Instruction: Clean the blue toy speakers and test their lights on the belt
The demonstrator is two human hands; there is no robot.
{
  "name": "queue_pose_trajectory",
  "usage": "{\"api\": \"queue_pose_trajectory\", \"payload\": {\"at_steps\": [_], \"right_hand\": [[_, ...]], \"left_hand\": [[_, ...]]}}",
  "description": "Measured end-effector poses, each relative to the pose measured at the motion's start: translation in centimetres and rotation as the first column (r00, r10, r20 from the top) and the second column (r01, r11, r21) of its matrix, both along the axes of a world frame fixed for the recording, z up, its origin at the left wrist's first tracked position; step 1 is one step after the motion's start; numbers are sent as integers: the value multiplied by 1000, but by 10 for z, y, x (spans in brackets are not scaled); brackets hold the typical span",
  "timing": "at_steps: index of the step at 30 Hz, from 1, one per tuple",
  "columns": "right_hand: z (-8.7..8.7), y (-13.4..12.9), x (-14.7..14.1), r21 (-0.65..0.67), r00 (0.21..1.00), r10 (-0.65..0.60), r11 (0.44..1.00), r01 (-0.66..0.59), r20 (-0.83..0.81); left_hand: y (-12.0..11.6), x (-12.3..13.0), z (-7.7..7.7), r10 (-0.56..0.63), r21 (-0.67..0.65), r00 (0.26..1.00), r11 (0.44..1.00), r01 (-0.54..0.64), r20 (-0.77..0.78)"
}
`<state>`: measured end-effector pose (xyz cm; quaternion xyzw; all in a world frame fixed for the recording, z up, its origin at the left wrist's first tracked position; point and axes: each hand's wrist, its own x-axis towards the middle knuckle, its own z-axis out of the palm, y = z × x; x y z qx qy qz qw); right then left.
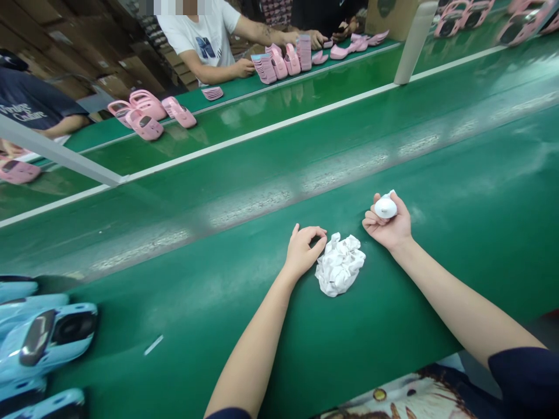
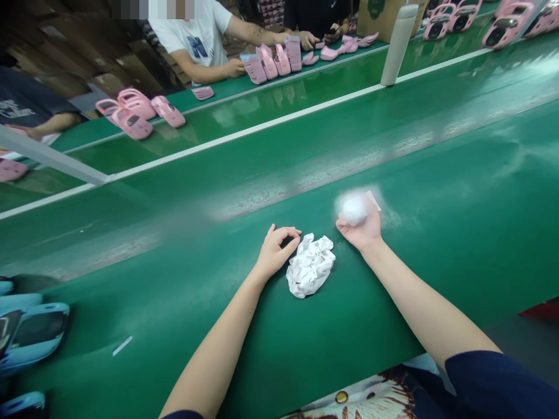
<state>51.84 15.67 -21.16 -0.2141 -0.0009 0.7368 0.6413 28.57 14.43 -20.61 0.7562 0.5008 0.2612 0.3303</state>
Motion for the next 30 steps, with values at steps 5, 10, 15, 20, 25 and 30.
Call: {"api": "queue_pose_trajectory", "payload": {"at_steps": [5,10,15,20,25,30], "right_hand": [[-3,0,1,-7,1000,2,1000,-2,7],[-3,1,2,-32,1000,-10,999,11,26],[-4,1,2,-24,1000,-7,1000,8,31],[-5,1,3,-16,999,2,1000,-2,33],[-5,2,3,-25,1000,3,1000,-2,31],[-5,1,3,-21,1000,2,1000,-1,29]], "left_hand": [[-1,0,0,10,-13,1000,1000,-10,13],[-1,0,-1,12,-15,1000,1000,-11,22],[-1,0,-2,9,-8,1000,1000,-9,22],[-1,-1,-3,10,-5,1000,1000,-10,22],[-1,0,-3,13,3,999,1000,-13,41],[1,0,-5,92,-90,951,994,-68,295]]}}
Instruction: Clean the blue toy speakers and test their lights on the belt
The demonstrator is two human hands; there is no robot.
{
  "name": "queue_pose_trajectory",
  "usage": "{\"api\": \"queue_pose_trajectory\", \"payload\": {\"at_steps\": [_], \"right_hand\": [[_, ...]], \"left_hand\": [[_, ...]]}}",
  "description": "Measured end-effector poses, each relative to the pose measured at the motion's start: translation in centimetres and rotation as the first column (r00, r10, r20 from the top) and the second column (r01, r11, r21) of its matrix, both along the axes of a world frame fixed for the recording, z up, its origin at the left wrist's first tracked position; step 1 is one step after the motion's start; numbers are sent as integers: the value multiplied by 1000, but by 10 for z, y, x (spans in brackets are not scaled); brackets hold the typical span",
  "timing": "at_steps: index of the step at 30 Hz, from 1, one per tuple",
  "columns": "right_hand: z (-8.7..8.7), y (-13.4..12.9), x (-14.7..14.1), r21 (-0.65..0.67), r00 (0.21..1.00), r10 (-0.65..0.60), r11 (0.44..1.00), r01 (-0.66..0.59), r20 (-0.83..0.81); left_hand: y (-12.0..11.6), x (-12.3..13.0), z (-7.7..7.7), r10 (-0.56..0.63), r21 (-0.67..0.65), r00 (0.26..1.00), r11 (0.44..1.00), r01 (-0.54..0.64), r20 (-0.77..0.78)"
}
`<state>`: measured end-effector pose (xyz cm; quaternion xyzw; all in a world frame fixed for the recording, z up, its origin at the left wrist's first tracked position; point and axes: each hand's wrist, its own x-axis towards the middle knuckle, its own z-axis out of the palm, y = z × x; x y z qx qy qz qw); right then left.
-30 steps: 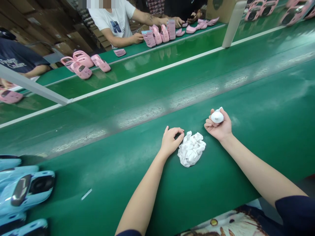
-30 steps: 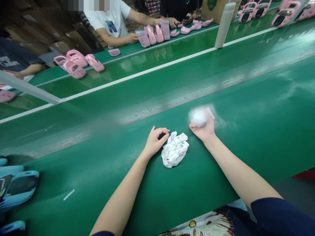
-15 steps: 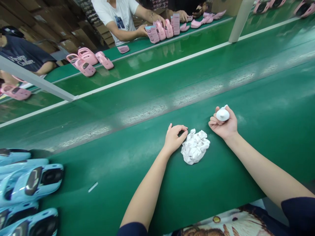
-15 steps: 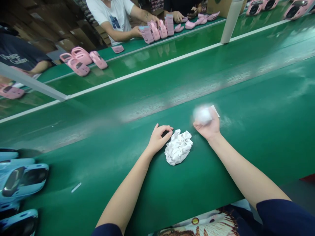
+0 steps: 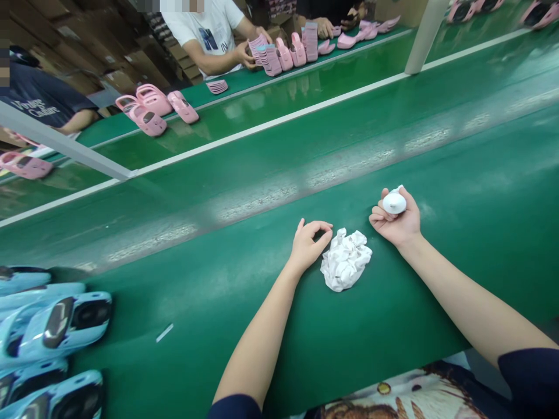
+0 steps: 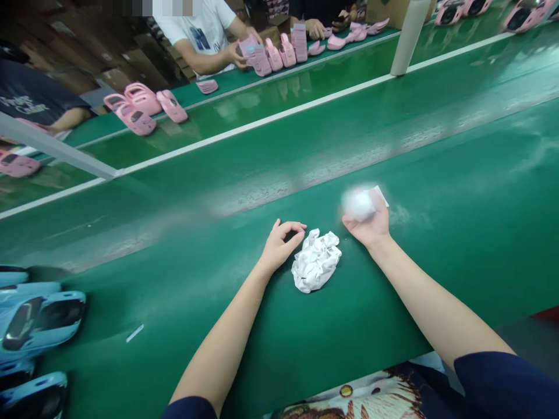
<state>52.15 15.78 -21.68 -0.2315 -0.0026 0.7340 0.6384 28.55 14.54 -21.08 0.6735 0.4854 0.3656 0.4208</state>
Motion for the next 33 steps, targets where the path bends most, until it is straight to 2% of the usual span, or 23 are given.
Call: {"api": "queue_pose_trajectory", "payload": {"at_steps": [1,2,4,6,7,9,14,21,23,28,33], "right_hand": [[0,0,0,-1,1000,-1,1000,1,3],[0,0,0,-2,1000,-1,1000,1,7],[0,-1,0,-2,1000,1,1000,-1,18],[0,-1,0,-7,999,-2,1000,2,32],[1,-1,-1,-12,999,-4,1000,5,40],[1,-1,-1,-28,998,-12,1000,14,54],[2,-2,-1,-37,997,-7,999,10,73],[1,-2,0,-16,993,13,1000,-11,114],[1,-2,0,-19,993,11,1000,-9,117],[2,-2,0,-24,994,11,1000,-8,108],[3,-2,0,-33,994,18,999,-14,106]], "left_hand": [[2,-2,-1,60,-44,987,998,-54,152],[5,-5,-1,141,-106,936,988,-113,323],[11,-15,-3,320,-280,718,943,-180,618],[17,-25,-3,459,-447,482,882,-147,747],[19,-29,-3,504,-504,402,856,-113,765],[22,-34,-2,547,-559,332,826,-68,768],[20,-32,-1,529,-561,380,827,-32,759],[19,-32,-2,500,-527,489,845,-93,715],[19,-33,-3,491,-519,488,850,-89,721],[18,-33,-3,497,-521,425,851,-68,756],[19,-33,-4,485,-507,455,858,-82,747]]}}
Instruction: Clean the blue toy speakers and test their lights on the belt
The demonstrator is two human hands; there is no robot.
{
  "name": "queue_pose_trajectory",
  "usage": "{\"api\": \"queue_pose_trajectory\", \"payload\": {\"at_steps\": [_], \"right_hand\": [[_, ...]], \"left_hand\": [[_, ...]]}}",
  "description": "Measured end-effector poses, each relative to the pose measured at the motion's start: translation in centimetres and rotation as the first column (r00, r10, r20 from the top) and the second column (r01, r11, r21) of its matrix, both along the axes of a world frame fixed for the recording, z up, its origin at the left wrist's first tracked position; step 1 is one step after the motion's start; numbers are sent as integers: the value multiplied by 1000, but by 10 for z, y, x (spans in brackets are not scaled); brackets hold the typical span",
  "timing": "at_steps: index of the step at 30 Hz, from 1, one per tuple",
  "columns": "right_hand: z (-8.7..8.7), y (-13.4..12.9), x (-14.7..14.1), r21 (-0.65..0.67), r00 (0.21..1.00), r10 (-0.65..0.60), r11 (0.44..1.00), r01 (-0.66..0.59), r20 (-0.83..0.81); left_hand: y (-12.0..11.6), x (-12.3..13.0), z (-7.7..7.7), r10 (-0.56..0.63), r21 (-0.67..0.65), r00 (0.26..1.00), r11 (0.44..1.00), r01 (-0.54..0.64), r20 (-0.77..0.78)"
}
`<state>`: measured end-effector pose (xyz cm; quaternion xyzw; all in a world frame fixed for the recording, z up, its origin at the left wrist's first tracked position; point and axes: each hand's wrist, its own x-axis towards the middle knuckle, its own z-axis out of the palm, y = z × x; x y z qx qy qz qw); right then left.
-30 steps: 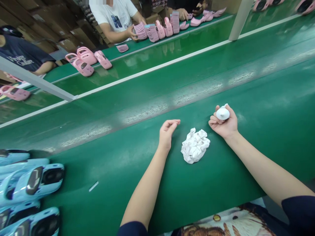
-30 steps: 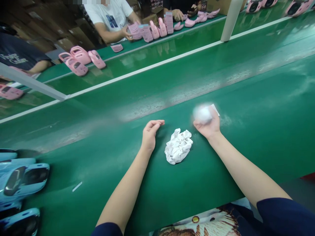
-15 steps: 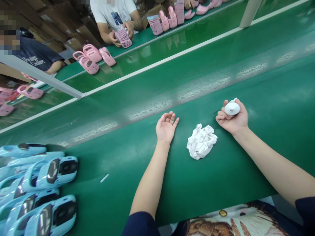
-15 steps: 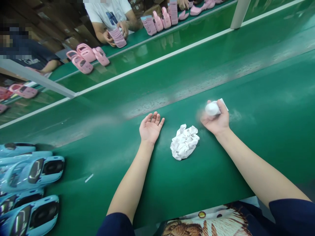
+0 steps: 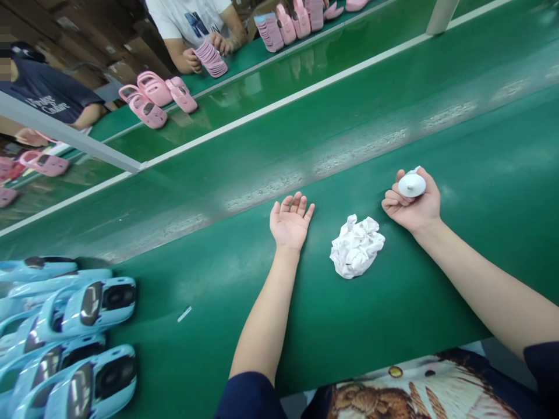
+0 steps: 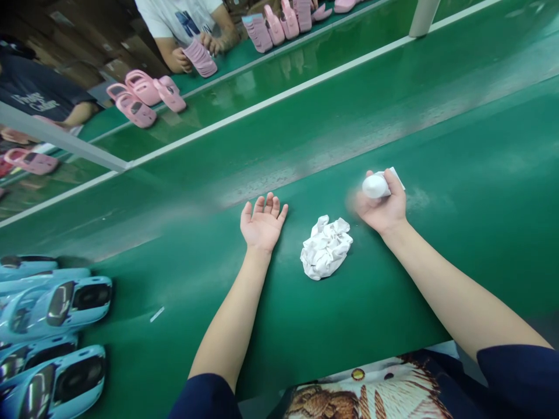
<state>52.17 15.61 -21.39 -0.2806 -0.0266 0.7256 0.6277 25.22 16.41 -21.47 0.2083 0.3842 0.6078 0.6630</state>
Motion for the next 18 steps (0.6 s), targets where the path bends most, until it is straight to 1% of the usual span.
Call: {"api": "queue_pose_trajectory", "payload": {"at_steps": [3,7,12,18], "right_hand": [[0,0,0,6,1000,-1,1000,1,22],[1,0,-1,-18,999,-44,999,44,10],[0,0,-1,15,999,-23,1000,22,47],[-1,0,-1,16,997,-27,1000,26,67]], "left_hand": [[0,-1,-3,-27,74,999,997,30,-33],[1,-2,-7,-48,158,999,986,49,-9],[1,-2,-8,-39,140,998,989,46,-54],[1,-3,-9,-50,140,999,989,51,-14]]}}
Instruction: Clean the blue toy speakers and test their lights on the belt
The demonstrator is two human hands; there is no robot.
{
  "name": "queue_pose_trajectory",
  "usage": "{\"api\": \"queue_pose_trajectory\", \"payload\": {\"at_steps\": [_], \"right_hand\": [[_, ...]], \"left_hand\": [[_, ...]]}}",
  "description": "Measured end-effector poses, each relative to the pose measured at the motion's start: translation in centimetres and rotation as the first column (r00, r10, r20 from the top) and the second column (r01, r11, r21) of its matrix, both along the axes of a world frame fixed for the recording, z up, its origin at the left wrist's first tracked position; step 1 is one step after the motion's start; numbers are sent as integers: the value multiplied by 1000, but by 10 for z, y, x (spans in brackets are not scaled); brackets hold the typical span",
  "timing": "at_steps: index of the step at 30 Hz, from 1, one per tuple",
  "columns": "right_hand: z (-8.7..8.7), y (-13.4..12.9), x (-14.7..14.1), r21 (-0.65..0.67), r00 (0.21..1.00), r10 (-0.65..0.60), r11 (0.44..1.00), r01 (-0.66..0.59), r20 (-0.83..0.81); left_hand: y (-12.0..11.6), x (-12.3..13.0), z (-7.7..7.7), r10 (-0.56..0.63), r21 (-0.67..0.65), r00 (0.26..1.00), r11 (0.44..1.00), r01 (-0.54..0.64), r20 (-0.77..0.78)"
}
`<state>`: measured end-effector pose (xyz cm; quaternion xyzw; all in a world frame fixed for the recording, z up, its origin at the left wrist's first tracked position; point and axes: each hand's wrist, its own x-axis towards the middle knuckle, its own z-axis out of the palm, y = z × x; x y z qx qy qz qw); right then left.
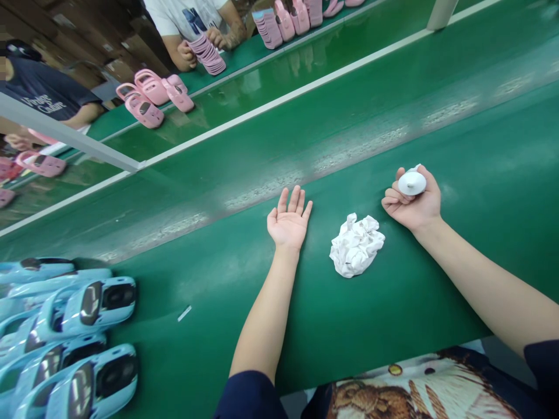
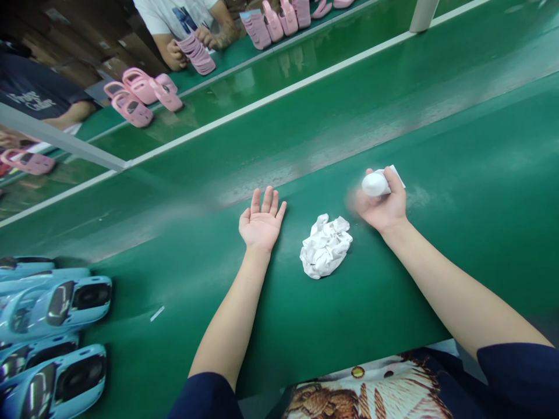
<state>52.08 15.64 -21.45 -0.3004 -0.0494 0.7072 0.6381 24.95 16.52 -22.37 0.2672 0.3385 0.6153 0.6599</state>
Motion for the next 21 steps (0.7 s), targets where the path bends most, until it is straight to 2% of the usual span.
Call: {"api": "queue_pose_trajectory", "payload": {"at_steps": [6,10,17,21], "right_hand": [[1,0,0,-8,999,11,1000,-11,-39],[1,1,1,19,1000,22,1000,-22,-19],[1,4,1,19,994,42,999,-40,-105],[4,5,0,-17,984,17,1000,-21,-175]], "left_hand": [[0,1,2,20,-28,996,999,-23,-82],[1,2,1,27,-42,1000,999,-26,11],[8,0,-9,84,-88,984,994,-71,156],[8,3,-4,82,-106,983,992,-65,165]]}}
